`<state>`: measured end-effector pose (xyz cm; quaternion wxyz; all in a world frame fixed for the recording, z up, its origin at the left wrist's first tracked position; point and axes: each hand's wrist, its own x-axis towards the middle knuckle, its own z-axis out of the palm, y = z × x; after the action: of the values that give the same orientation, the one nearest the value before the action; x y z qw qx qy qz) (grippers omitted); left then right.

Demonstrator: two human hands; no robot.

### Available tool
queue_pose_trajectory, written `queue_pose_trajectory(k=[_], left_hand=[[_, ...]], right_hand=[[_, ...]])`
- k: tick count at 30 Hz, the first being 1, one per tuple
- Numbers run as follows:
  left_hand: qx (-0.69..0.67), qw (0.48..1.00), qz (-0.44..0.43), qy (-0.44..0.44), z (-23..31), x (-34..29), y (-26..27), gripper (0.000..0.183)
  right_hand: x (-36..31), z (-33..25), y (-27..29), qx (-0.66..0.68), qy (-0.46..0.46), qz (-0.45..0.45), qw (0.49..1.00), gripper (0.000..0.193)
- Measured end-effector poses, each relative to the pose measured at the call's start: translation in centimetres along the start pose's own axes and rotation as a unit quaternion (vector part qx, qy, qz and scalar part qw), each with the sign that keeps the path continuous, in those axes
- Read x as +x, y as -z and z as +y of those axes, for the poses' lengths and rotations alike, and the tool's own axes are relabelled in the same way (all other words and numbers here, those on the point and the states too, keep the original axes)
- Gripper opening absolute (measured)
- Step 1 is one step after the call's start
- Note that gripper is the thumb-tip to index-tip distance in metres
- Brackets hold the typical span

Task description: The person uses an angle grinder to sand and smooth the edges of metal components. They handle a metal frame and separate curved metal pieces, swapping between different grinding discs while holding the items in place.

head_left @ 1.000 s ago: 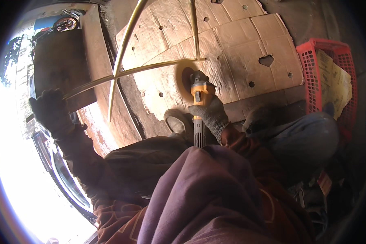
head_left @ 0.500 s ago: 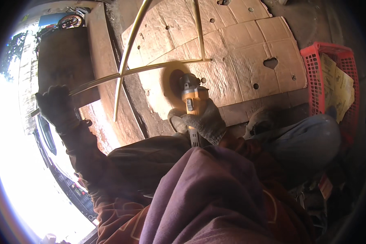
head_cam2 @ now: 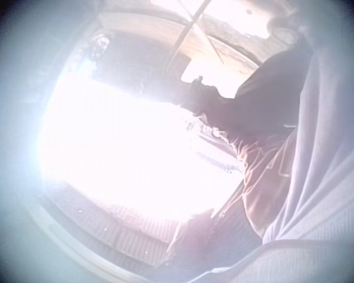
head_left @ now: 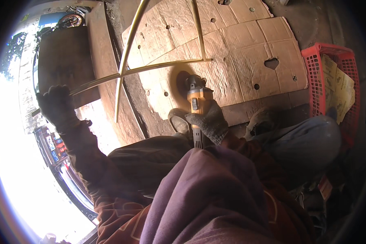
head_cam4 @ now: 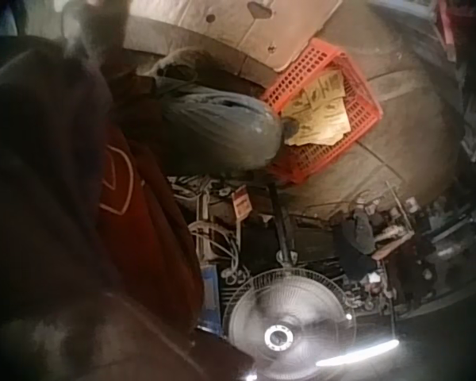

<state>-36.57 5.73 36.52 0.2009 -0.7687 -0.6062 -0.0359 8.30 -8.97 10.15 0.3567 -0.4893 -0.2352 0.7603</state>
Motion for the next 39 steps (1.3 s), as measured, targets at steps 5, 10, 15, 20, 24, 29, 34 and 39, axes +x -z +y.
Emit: queue_pose_trajectory(k=[5, 10, 15, 20, 24, 29, 34, 39], left_hand=[[-0.171, 0.977, 0.012, 0.127, -1.1, 0.1, -0.1, 0.035], [0.130, 0.991, 0.006, -0.027, 0.0, -0.1, -0.1, 0.034], [-0.002, 1.000, -0.006, 0.030, -0.2, -0.6, -0.5, 0.038], [-0.138, 0.987, 0.027, 0.082, -0.4, -0.3, -0.6, 0.035], [0.159, 0.986, 0.037, -0.036, 1.4, -0.1, 0.0, 0.033], [0.397, 0.910, 0.057, -0.105, 3.7, -0.1, 0.7, 0.025], [0.400, 0.909, 0.034, -0.112, 4.5, 0.4, 1.0, 0.020], [0.470, 0.872, 0.020, -0.133, 5.3, 0.2, 1.5, 0.012]], right_hand=[[0.0, 0.9, -1.6, -0.024, 0.021, 0.036, 0.999, 0.070], [-0.2, 1.5, -1.7, 0.006, 0.054, 0.006, 0.999, 0.072], [0.0, 1.4, -1.1, 0.004, 0.044, 0.016, 0.999, 0.057], [0.4, 1.6, -0.2, 0.023, 0.021, 0.019, 0.999, 0.057], [1.1, 2.3, 0.2, 0.006, 0.024, 0.044, 0.999, 0.056], [1.6, 3.1, 0.8, 0.015, -0.007, 0.056, 0.998, 0.056], [2.0, 3.5, 1.0, -0.016, -0.010, 0.077, 0.997, 0.059], [2.5, 4.0, 1.3, 0.001, -0.012, 0.068, 0.998, 0.059]])
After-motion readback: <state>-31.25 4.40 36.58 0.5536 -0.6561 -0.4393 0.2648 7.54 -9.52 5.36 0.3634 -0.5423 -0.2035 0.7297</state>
